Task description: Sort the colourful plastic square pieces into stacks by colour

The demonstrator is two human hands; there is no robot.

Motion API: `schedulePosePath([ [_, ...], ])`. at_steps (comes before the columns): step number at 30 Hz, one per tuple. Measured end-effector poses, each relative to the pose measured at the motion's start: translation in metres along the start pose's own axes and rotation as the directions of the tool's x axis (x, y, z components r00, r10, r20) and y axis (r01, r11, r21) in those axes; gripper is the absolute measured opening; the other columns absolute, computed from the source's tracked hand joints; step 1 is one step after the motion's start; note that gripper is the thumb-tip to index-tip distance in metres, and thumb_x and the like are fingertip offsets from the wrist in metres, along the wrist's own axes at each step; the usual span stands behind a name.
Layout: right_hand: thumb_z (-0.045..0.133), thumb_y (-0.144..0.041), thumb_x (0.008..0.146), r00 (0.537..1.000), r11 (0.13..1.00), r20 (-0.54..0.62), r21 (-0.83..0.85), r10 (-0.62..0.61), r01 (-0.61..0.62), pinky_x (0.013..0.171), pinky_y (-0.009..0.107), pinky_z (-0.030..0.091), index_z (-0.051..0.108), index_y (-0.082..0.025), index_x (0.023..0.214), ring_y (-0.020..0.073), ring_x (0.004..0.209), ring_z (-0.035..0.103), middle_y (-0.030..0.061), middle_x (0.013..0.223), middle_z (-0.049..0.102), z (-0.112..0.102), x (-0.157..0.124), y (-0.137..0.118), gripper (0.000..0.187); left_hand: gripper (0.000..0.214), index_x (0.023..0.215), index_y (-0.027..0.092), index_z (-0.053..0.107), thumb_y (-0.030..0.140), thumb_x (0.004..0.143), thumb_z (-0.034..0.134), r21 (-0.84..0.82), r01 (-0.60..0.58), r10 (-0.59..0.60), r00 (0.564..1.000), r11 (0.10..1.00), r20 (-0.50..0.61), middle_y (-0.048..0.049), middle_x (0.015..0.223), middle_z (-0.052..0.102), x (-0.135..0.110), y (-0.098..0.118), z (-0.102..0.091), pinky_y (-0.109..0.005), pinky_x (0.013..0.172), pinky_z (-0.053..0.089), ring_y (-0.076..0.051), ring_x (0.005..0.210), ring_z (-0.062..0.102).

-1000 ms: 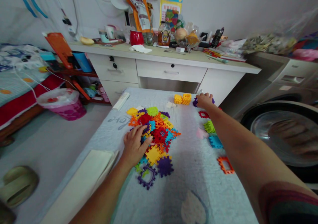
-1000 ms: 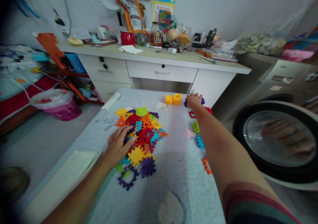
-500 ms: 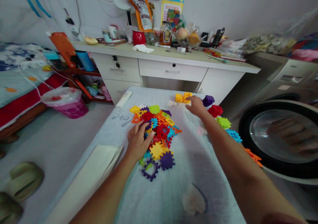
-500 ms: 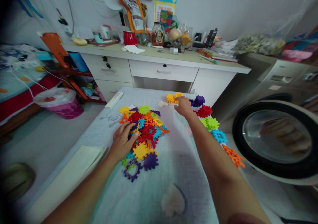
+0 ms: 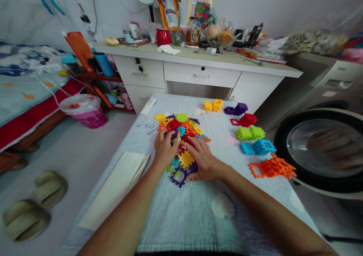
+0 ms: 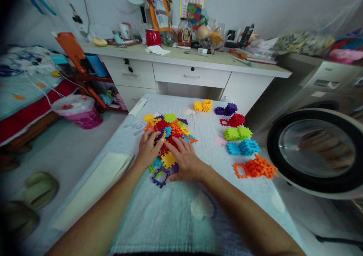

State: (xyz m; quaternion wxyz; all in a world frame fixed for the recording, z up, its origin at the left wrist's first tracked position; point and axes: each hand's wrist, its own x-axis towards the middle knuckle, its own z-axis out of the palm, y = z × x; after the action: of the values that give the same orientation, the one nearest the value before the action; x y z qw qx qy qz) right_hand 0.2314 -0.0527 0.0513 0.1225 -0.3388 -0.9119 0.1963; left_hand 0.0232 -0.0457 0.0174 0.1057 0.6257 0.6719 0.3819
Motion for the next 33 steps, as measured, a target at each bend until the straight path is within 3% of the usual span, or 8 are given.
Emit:
schedulePosePath([
  [4,0.073,-0.075,0.068,0.999,0.996,-0.045,-0.086,0.016,-0.019,0.118,0.065,0.017,0.030,-0.025,0.159,0.0432,0.151,0.012,0.0192,0.166,0.018,0.020,-0.005,0.000,0.113,0.046,0.121,0.018,0.065,0.050,0.094,0.046,-0.020,0.018,-0.018,1.000,1.000,-0.003,-0.0156,0.134,0.047,0.000,-0.002,0.003,-0.052,0.117,0.032,-0.032,0.134,0.042],
  [9,0.064,-0.068,0.082,0.985,0.989,-0.175,-0.143,0.006,-0.031,0.118,0.061,0.022,0.040,-0.024,0.154,0.0389,0.149,0.022,0.0186,0.163,0.027,0.027,-0.005,0.011,0.087,0.046,0.121,0.019,0.064,0.051,0.096,0.043,-0.134,-0.008,0.013,0.999,0.991,0.033,-0.0135,0.129,0.051,0.001,-0.002,0.004,-0.049,0.118,0.032,-0.028,0.131,0.044],
  [15,0.064,-0.051,0.089,0.934,0.976,-0.355,-0.185,0.040,-0.112,0.115,0.057,0.031,0.051,-0.019,0.145,0.0361,0.142,0.035,0.0187,0.155,0.040,0.028,-0.002,0.025,0.066,0.047,0.124,0.024,0.062,0.055,0.097,0.040,-0.337,-0.037,0.078,0.991,0.941,0.107,-0.0101,0.132,0.051,-0.003,0.002,0.008,-0.046,0.121,0.029,-0.024,0.136,0.042],
  [19,0.058,-0.048,0.094,0.896,0.983,-0.439,-0.127,0.066,-0.135,0.114,0.055,0.036,0.049,-0.018,0.146,0.0337,0.140,0.041,0.0181,0.150,0.047,0.029,-0.002,0.031,0.061,0.046,0.125,0.024,0.061,0.055,0.098,0.039,-0.389,-0.053,0.111,0.985,0.920,0.129,-0.0101,0.139,0.050,-0.005,0.002,0.007,-0.044,0.122,0.030,-0.023,0.139,0.042],
  [24,0.047,-0.043,0.099,0.848,0.983,-0.500,0.054,0.177,-0.174,0.112,0.053,0.040,0.043,-0.018,0.150,0.0311,0.134,0.050,0.0177,0.144,0.055,0.027,0.000,0.038,0.057,0.043,0.122,0.021,0.062,0.049,0.098,0.039,-0.228,-0.102,0.113,0.993,0.968,0.036,-0.0118,0.134,0.055,-0.003,0.000,0.005,-0.045,0.117,0.035,-0.024,0.133,0.048],
  [28,0.043,-0.036,0.098,0.798,0.957,-0.532,0.217,0.282,-0.193,0.109,0.051,0.043,0.044,-0.017,0.146,0.0298,0.129,0.053,0.0170,0.139,0.058,0.025,0.000,0.042,0.052,0.036,0.117,0.022,0.065,0.042,0.097,0.042,0.010,-0.019,0.019,1.000,1.000,-0.016,-0.0107,0.126,0.062,0.000,0.000,0.003,-0.048,0.111,0.039,-0.027,0.125,0.053],
  [33,0.042,-0.015,0.087,0.745,0.962,-0.618,0.245,0.252,-0.122,0.105,0.047,0.045,0.055,-0.018,0.125,0.0256,0.117,0.056,0.0136,0.124,0.061,0.021,-0.001,0.043,0.041,0.035,0.120,0.019,0.061,0.036,0.094,0.045,0.101,0.066,-0.068,0.998,0.993,0.016,-0.0114,0.125,0.066,0.002,-0.002,0.007,-0.047,0.106,0.042,-0.028,0.118,0.058],
])
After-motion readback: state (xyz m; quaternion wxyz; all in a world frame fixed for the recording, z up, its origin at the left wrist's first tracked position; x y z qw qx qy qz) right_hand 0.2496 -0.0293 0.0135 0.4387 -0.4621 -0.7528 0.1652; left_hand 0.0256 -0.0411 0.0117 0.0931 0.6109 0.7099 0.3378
